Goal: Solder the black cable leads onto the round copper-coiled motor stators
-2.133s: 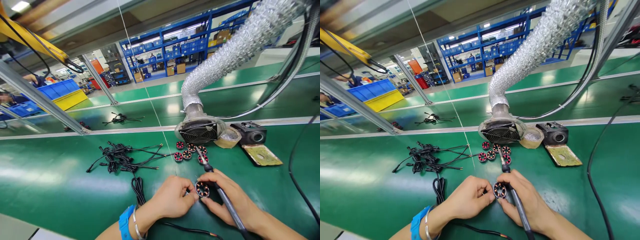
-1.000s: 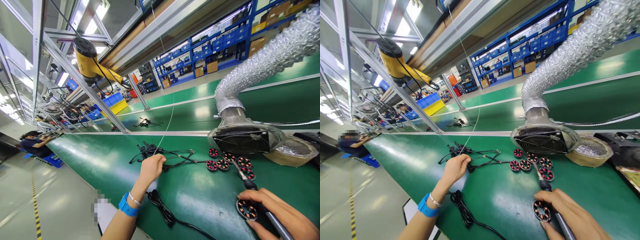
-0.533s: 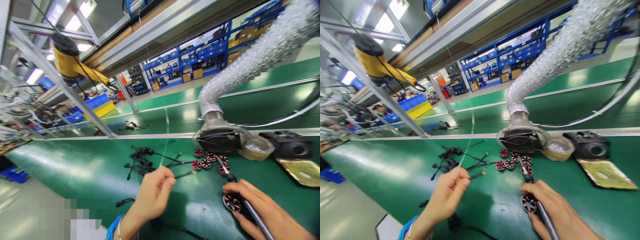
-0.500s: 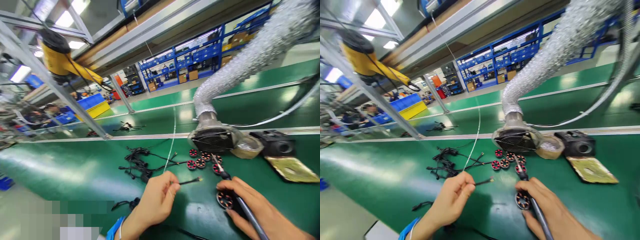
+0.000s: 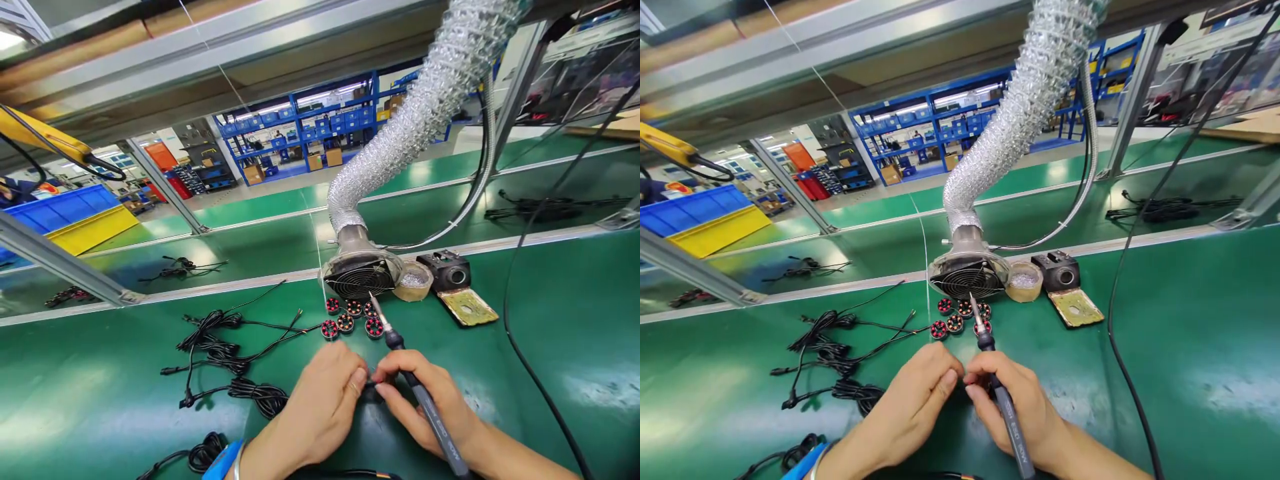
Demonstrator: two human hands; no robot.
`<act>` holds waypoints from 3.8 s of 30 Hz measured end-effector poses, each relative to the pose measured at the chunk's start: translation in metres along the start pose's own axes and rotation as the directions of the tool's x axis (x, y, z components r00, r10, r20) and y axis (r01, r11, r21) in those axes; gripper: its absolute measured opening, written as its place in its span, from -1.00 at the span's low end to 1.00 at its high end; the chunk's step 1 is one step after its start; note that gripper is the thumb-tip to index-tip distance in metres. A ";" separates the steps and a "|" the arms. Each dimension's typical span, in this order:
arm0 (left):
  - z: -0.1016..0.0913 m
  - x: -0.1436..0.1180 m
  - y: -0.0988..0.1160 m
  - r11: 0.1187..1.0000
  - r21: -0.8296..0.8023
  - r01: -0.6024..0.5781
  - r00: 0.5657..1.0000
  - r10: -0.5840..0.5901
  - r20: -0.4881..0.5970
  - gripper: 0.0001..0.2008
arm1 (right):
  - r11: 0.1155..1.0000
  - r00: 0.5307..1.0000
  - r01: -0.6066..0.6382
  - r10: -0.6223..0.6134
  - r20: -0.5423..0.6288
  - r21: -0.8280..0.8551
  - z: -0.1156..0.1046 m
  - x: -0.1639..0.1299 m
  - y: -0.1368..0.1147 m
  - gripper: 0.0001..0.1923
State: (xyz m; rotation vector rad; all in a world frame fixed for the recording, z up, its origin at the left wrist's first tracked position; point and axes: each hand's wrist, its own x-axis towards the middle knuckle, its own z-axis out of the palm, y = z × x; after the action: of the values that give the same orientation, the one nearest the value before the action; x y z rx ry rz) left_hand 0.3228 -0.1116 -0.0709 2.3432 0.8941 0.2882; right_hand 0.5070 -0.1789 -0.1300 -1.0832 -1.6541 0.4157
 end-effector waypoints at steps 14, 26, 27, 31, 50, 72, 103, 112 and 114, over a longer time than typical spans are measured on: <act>0.035 0.007 -0.022 0.694 -0.706 0.138 0.988 -0.151 0.045 -0.68 | 0.992 0.983 -0.126 0.126 -0.131 0.009 0.018 0.002 -0.005 -0.78; 0.028 0.005 -0.021 0.901 -0.393 0.186 0.980 -0.139 0.145 -0.76 | 0.979 0.987 0.159 -0.161 -0.004 -0.124 0.012 0.003 -0.002 -0.60; 0.027 0.005 -0.021 0.909 -0.374 0.184 0.979 -0.135 0.154 -0.77 | 0.974 0.983 0.185 -0.184 0.019 -0.129 0.012 0.004 -0.001 -0.60; 0.024 0.005 -0.018 0.941 -0.297 0.165 0.978 -0.116 0.175 -0.80 | 0.983 0.993 0.112 -0.107 0.039 -0.147 0.007 0.006 0.005 -0.68; 0.029 0.019 -0.040 0.615 -0.704 0.355 0.934 -0.206 0.290 -0.75 | 0.995 0.998 0.037 -0.032 0.059 -0.093 0.005 0.011 0.018 -0.66; 0.029 0.027 -0.040 0.653 -0.615 0.442 0.897 -0.329 0.295 -0.85 | 0.967 0.969 -0.246 0.248 0.013 -0.069 -0.040 -0.003 0.005 -0.86; 0.028 0.027 -0.039 0.657 -0.600 0.457 0.889 -0.329 0.317 -0.80 | 0.983 0.983 -0.179 0.180 0.023 -0.046 -0.037 -0.002 -0.004 -0.82; 0.027 0.027 -0.039 0.656 -0.599 0.458 0.889 -0.329 0.319 -0.79 | 0.981 0.982 -0.187 0.187 -0.008 -0.045 -0.036 -0.003 -0.005 -0.81; 0.028 0.027 -0.039 0.655 -0.600 0.460 0.888 -0.328 0.323 -0.79 | 0.985 0.986 -0.165 0.164 -0.011 -0.048 -0.036 -0.003 -0.004 -0.79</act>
State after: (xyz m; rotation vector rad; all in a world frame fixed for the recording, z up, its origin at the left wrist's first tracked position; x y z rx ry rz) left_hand 0.3336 -0.0835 -0.1168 1.4338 0.9817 0.1574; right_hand 0.5374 -0.1918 -0.1152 -1.2618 -1.5812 0.4794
